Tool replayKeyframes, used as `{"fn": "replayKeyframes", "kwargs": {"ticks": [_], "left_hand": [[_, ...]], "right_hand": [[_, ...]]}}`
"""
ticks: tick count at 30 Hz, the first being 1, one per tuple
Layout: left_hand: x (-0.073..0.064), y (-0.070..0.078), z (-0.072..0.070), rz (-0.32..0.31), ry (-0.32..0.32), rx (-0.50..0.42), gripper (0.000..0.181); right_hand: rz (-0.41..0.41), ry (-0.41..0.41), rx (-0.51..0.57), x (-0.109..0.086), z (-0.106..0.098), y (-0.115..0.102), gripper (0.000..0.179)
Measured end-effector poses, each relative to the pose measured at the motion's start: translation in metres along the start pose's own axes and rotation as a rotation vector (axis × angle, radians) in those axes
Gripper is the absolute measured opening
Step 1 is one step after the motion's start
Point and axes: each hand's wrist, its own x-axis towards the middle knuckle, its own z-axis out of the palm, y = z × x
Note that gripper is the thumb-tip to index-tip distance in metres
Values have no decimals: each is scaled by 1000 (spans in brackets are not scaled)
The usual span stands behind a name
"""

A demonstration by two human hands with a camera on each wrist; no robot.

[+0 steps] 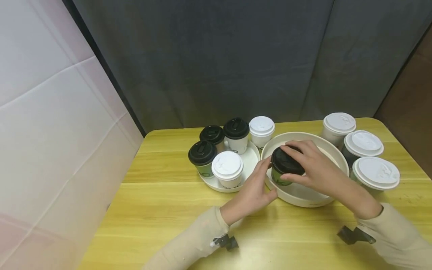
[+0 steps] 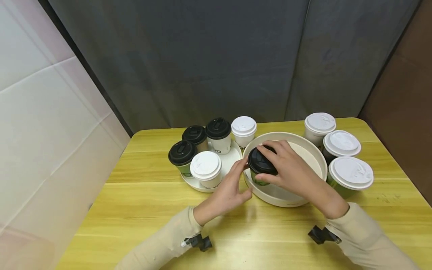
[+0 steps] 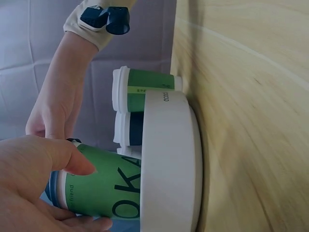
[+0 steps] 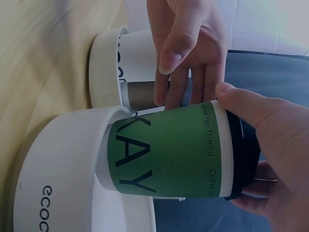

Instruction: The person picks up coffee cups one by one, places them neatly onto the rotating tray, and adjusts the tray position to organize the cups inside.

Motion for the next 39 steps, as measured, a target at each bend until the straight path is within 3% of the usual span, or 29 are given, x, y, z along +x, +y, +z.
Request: {"fn": "replayKeyframes", "kwargs": {"ticks": [39], "left_hand": [[-6, -17, 13, -28, 15, 8, 90]], "right_hand": [[20, -41, -48, 0, 20, 1, 79]]}}
